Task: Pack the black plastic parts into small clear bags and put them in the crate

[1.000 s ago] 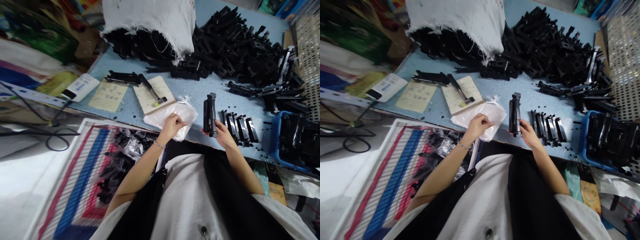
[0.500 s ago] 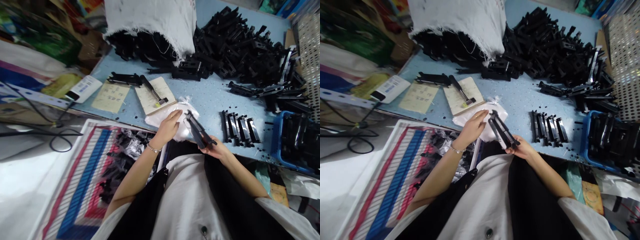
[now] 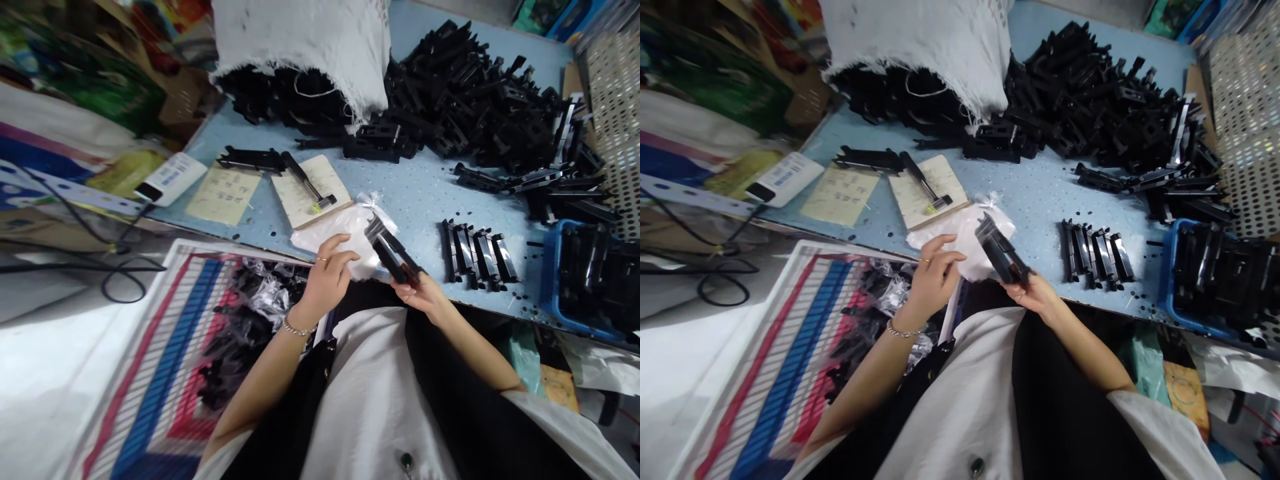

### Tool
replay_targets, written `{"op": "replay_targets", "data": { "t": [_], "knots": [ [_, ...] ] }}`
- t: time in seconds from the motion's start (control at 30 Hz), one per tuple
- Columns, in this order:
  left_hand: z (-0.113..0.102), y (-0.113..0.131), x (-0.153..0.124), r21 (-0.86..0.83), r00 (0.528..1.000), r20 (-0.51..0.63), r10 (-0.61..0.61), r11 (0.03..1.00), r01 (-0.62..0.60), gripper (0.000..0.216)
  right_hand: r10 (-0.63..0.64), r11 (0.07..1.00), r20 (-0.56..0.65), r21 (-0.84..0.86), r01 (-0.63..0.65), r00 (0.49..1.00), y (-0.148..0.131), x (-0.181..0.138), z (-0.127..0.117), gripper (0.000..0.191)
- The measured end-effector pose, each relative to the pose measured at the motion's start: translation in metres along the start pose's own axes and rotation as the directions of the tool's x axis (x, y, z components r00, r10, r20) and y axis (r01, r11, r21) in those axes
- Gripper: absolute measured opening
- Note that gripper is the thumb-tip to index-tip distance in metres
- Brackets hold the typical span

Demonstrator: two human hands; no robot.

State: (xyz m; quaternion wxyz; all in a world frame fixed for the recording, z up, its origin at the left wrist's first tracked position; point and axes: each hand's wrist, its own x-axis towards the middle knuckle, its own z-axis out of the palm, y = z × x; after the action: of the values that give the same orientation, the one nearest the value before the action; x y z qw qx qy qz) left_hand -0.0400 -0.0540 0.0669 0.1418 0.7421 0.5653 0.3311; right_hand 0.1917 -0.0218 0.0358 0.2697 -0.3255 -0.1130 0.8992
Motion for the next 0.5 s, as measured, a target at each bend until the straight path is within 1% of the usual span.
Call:
{"op": "replay_targets", "data": {
  "t": [0.03,0.07,0.13,0.2,0.27,0.33,0.37,0.43,0.47,0.5],
  "knots": [
    [0.001,-0.006,-0.001,0.071,1.000,-0.025,-0.017,0.997,0.019,0.038,0.017,0.998,0.003,0.058,-0.017,1.000,0.002,-0.001,-0.002,0.022],
    [0.004,-0.010,-0.001,0.134,0.999,-0.023,-0.027,0.991,0.030,0.039,0.041,0.994,0.014,0.096,-0.043,0.999,0.005,-0.001,-0.004,0.022],
    [0.009,-0.016,0.000,0.206,0.999,0.006,-0.036,0.978,0.034,0.049,0.086,0.987,0.049,0.133,-0.092,0.995,0.010,-0.002,-0.005,0.025],
    [0.015,-0.017,0.004,0.202,0.999,0.010,-0.038,0.979,0.035,0.061,0.108,0.981,0.090,0.150,-0.120,0.990,0.014,-0.002,-0.005,0.030],
    [0.018,-0.012,0.007,0.153,1.000,0.010,-0.023,0.988,0.021,0.070,0.118,0.980,0.133,0.142,-0.137,0.984,0.017,-0.002,-0.004,0.033],
    [0.020,-0.002,0.007,0.077,0.997,0.063,0.033,0.996,-0.038,0.076,0.100,0.990,0.134,0.086,-0.112,0.986,0.017,0.001,-0.003,0.033],
    [0.021,0.005,0.006,0.030,0.990,0.114,0.083,0.996,-0.087,0.080,0.059,0.997,0.103,0.035,-0.063,0.993,0.016,0.003,-0.002,0.032],
    [0.022,0.020,0.002,-0.068,0.954,0.227,0.193,0.981,-0.183,0.085,-0.091,0.986,0.004,-0.143,0.091,0.996,0.015,0.006,0.003,0.029],
    [0.022,0.028,0.000,-0.110,0.932,0.274,0.236,0.971,-0.214,0.085,-0.192,0.945,-0.043,-0.276,0.173,0.980,0.014,0.006,0.006,0.028],
    [0.022,0.035,-0.002,-0.140,0.914,0.310,0.262,0.963,-0.229,0.084,-0.293,0.874,-0.070,-0.424,0.238,0.953,0.013,0.006,0.010,0.027]
  ]
}}
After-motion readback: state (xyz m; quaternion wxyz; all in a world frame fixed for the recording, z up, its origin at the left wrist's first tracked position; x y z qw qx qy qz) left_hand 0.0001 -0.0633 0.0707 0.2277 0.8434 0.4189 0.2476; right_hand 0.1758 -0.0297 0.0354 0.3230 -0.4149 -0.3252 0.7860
